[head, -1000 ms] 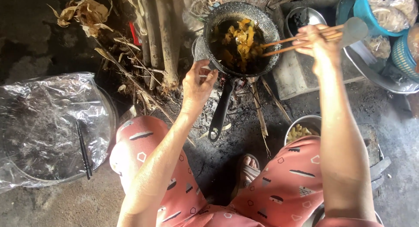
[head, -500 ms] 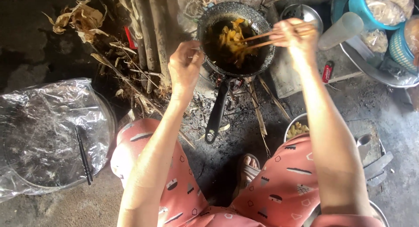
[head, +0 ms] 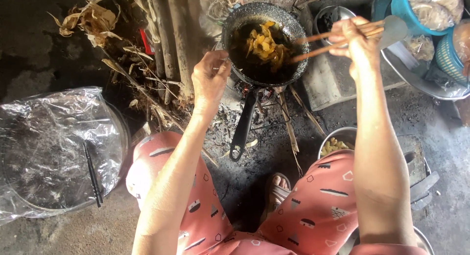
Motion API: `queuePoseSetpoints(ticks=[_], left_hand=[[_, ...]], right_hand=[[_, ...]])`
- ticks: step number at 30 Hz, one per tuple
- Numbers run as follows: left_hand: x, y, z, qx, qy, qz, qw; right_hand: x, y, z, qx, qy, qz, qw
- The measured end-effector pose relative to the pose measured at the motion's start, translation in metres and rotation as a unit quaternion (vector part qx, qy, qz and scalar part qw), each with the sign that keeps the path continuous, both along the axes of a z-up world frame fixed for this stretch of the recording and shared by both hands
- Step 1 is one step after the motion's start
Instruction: Stir-frying sliced ginger in a pan over a traditional wood-fired stove using chopsticks.
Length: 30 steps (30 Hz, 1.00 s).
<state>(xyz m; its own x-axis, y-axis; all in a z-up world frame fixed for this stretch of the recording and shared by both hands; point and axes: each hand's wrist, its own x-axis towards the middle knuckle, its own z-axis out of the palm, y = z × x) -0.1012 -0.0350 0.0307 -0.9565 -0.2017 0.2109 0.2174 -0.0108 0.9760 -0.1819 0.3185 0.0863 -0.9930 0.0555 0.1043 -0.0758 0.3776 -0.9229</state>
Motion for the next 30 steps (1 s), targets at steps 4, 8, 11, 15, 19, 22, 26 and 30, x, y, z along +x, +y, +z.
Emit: queuePoseSetpoints(ticks=[4, 8, 11, 15, 19, 22, 26, 30], left_hand=[[0.001, 0.002, 0.001, -0.033, -0.003, -0.008, 0.999], [0.002, 0.001, 0.003, -0.06, -0.02, -0.019, 0.998], [0.004, 0.001, 0.008, -0.051, -0.023, -0.017, 0.998], [0.005, -0.002, 0.008, -0.046, -0.016, -0.018, 0.999], [0.0, -0.004, 0.005, -0.064, -0.029, -0.01, 0.997], [0.001, -0.004, 0.003, -0.065, -0.043, -0.011, 0.997], [0.001, -0.003, 0.008, -0.052, -0.049, -0.019, 0.997], [0.001, -0.001, 0.012, -0.04, -0.049, -0.02, 0.998]], right_hand=[[-0.006, -0.006, -0.024, -0.042, -0.043, -0.045, 0.997], [-0.013, -0.032, -0.041, -0.126, 0.096, -0.075, 0.985], [-0.016, -0.045, -0.032, -0.154, 0.128, -0.077, 0.977], [-0.018, -0.057, -0.027, -0.139, 0.079, -0.017, 0.987], [-0.027, -0.057, -0.041, -0.185, -0.04, -0.063, 0.98], [-0.029, -0.044, -0.062, -0.183, 0.024, 0.028, 0.982], [-0.026, -0.035, -0.058, -0.057, 0.225, -0.009, 0.973], [-0.019, -0.039, -0.042, -0.147, 0.191, -0.045, 0.969]])
